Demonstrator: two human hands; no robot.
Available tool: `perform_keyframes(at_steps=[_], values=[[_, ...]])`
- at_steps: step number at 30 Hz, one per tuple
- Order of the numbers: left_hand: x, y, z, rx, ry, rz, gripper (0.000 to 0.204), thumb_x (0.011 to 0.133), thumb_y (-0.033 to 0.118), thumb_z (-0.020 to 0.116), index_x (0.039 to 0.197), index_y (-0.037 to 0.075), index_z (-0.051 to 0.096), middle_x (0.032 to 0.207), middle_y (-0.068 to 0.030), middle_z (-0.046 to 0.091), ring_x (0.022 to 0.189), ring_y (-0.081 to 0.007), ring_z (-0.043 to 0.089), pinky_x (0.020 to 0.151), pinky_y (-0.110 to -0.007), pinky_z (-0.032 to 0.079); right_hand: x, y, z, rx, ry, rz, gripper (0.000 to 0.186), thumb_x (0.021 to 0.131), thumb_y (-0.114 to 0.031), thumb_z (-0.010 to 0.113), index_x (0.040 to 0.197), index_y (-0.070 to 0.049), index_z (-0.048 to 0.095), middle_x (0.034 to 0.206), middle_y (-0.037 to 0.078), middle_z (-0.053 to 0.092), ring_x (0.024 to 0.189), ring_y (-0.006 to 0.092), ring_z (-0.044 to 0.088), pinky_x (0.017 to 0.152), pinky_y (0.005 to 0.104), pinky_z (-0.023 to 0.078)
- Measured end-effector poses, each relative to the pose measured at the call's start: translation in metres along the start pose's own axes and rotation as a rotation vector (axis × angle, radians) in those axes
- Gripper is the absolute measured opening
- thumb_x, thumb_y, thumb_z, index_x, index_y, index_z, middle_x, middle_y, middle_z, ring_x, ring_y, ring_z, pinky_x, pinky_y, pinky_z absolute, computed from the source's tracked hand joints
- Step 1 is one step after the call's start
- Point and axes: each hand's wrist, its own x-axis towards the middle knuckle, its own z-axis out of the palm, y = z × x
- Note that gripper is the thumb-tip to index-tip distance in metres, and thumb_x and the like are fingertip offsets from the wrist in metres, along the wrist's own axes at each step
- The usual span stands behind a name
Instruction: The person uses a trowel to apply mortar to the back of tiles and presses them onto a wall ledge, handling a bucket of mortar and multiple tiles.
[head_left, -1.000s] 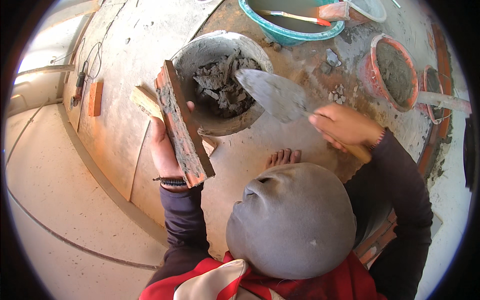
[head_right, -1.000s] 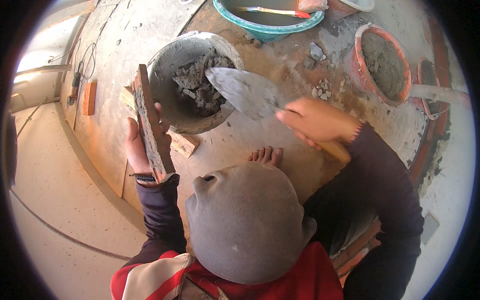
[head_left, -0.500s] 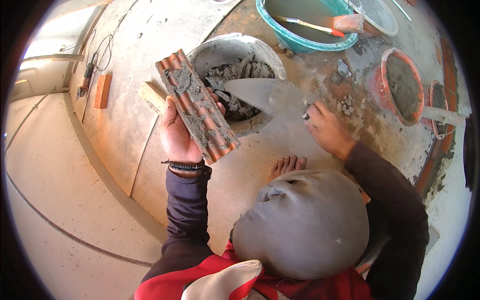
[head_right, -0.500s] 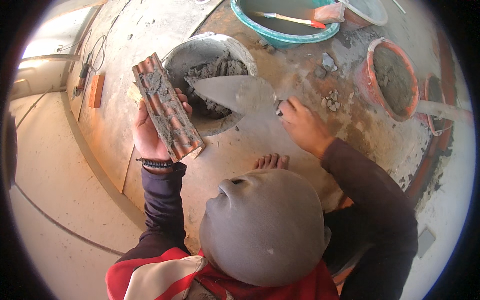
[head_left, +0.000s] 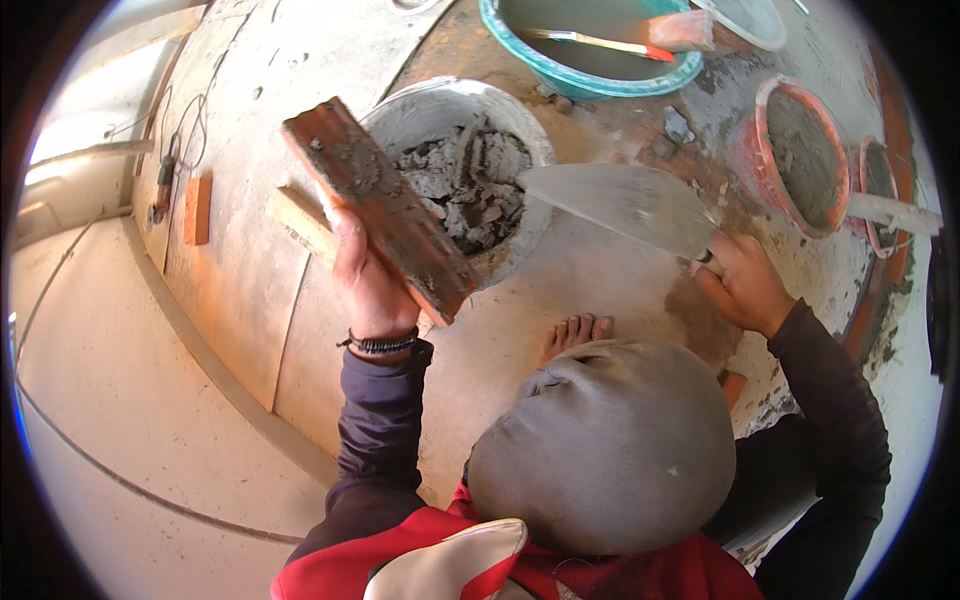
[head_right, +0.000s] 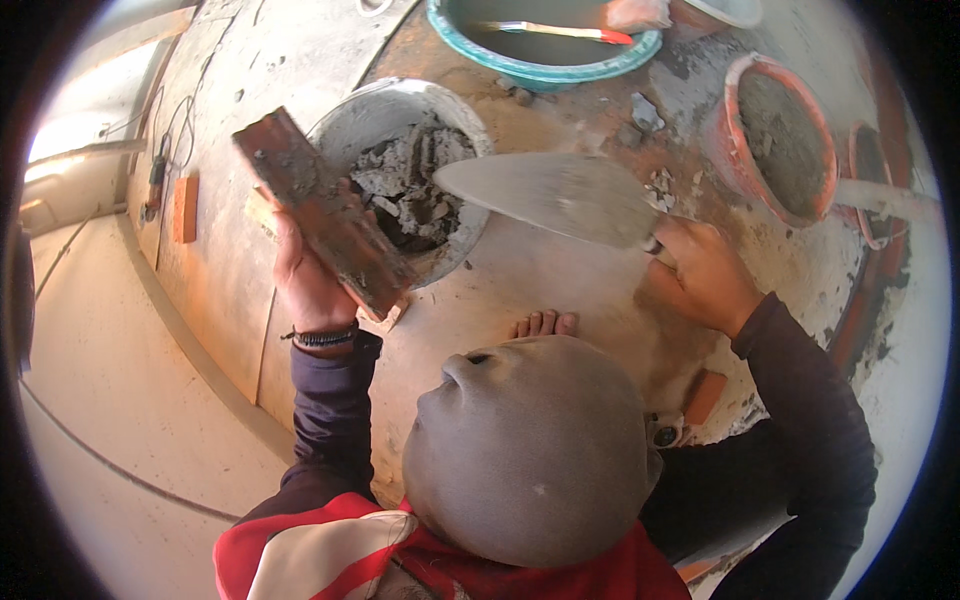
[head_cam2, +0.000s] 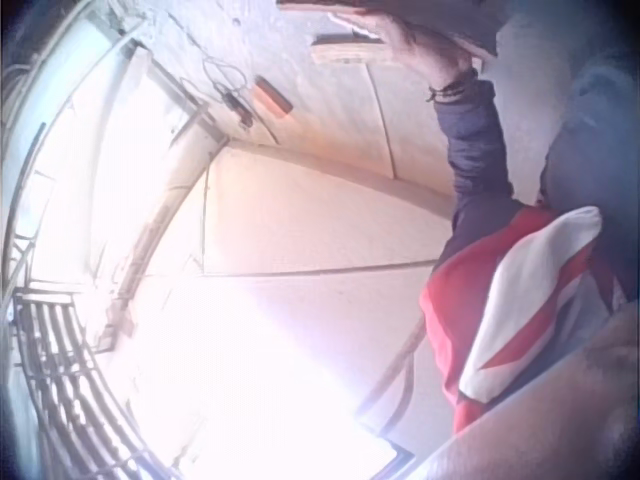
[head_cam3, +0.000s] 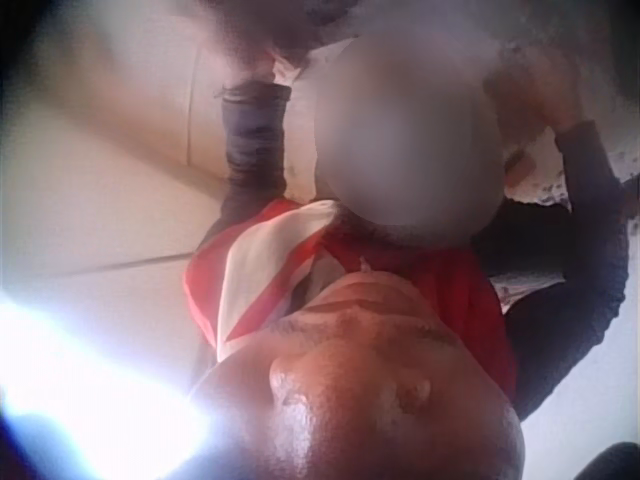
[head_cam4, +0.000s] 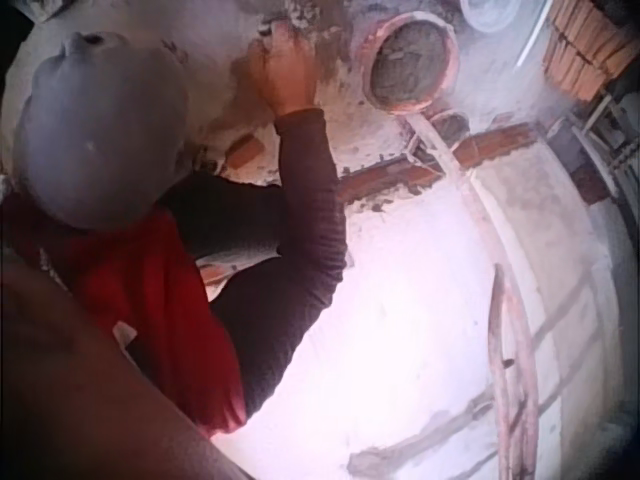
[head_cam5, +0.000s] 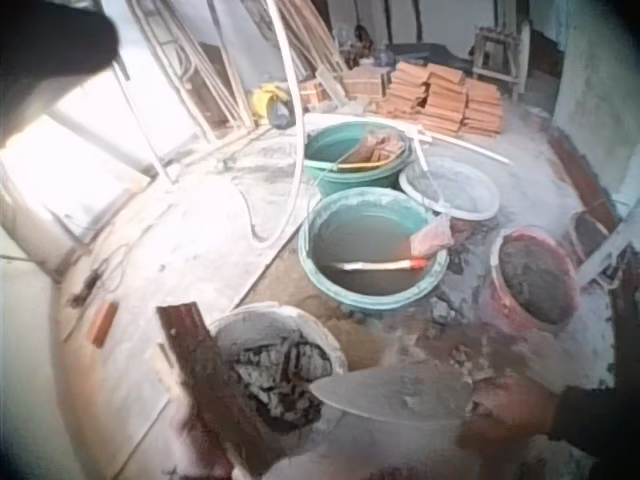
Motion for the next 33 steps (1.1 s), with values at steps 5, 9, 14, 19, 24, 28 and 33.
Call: perform_keyframes(at_steps=[5,9,14,19,24,28,33], values=[[0.012,0.029,-0.005,0.730,0.134,0.357,0.060,0.103,0.041,0.044,0.150,0.006,0.030,0.135,-0.0131,0.050,0.117,-0.0258,0.054,0.100,-0.040,0.045,-0.015,-0.001,-0.033,0.129,-0.045,0.049,0.021,0.082,-0.014,0.063,0.097,0.000,0.056,0.085,0.023,0.059,0.080,0.0440,0.057,0.069,0.0467,0.046],[0.009,0.049,0.006,0.929,0.168,0.475,0.059,0.103,0.031,0.047,0.152,0.003,0.028,0.144,-0.0150,0.044,0.124,-0.0258,0.051,0.104,-0.038,0.043,-0.069,0.036,-0.051,0.066,-0.145,0.266,0.024,0.083,-0.019,0.065,0.100,-0.003,0.059,0.088,0.021,0.061,0.087,0.0422,0.057,0.075,0.0476,0.045],[0.014,0.007,0.059,0.411,-0.457,0.185,0.063,0.100,0.029,0.055,0.150,0.002,0.027,0.142,-0.0198,0.045,0.124,-0.0334,0.052,0.103,-0.051,0.044,-0.154,0.048,-0.060,-0.015,-0.228,0.585,0.030,0.083,-0.023,0.068,0.103,-0.001,0.061,0.093,0.021,0.063,0.093,0.0412,0.058,0.082,0.0480,0.046],[0.001,-0.055,0.121,0.537,-0.641,0.151,0.045,0.097,0.023,0.061,0.132,0.001,0.042,0.092,-0.0026,0.054,0.082,-0.0122,0.053,0.075,-0.026,0.045,-0.237,0.038,-0.058,0.007,-0.173,0.899,0.029,0.082,-0.021,0.069,0.098,0.001,0.061,0.090,0.022,0.062,0.089,0.0389,0.060,0.080,0.0456,0.046],[-0.011,-0.136,0.185,0.731,-0.702,-0.106,0.076,0.088,0.012,0.069,0.149,0.000,0.025,0.118,-0.0149,0.050,0.104,-0.0193,0.052,0.090,-0.033,0.045,-0.284,0.001,-0.041,0.124,0.110,1.027,0.019,0.081,-0.012,0.067,0.090,0.002,0.058,0.071,0.019,0.053,0.065,0.0318,0.050,0.064,0.0413,0.042],[0.012,-0.215,0.158,1.210,-0.623,0.361,0.079,0.079,0.021,0.078,0.143,0.002,0.037,0.116,-0.0190,0.052,0.106,-0.0336,0.053,0.092,-0.044,0.043,-0.280,-0.023,-0.046,0.242,0.109,1.165,0.019,0.082,-0.012,0.067,0.091,0.003,0.060,0.075,0.020,0.057,0.069,0.0310,0.056,0.069,0.0397,0.044],[0.034,-0.256,0.156,1.508,-0.520,0.461,0.075,0.076,0.028,0.080,0.138,0.006,0.044,0.121,-0.0218,0.050,0.110,-0.0397,0.052,0.093,-0.051,0.041,-0.284,-0.014,-0.037,0.234,0.061,1.269,0.018,0.083,-0.013,0.068,0.086,0.002,0.059,0.067,0.016,0.054,0.065,0.0236,0.056,0.065,0.0372,0.044]])
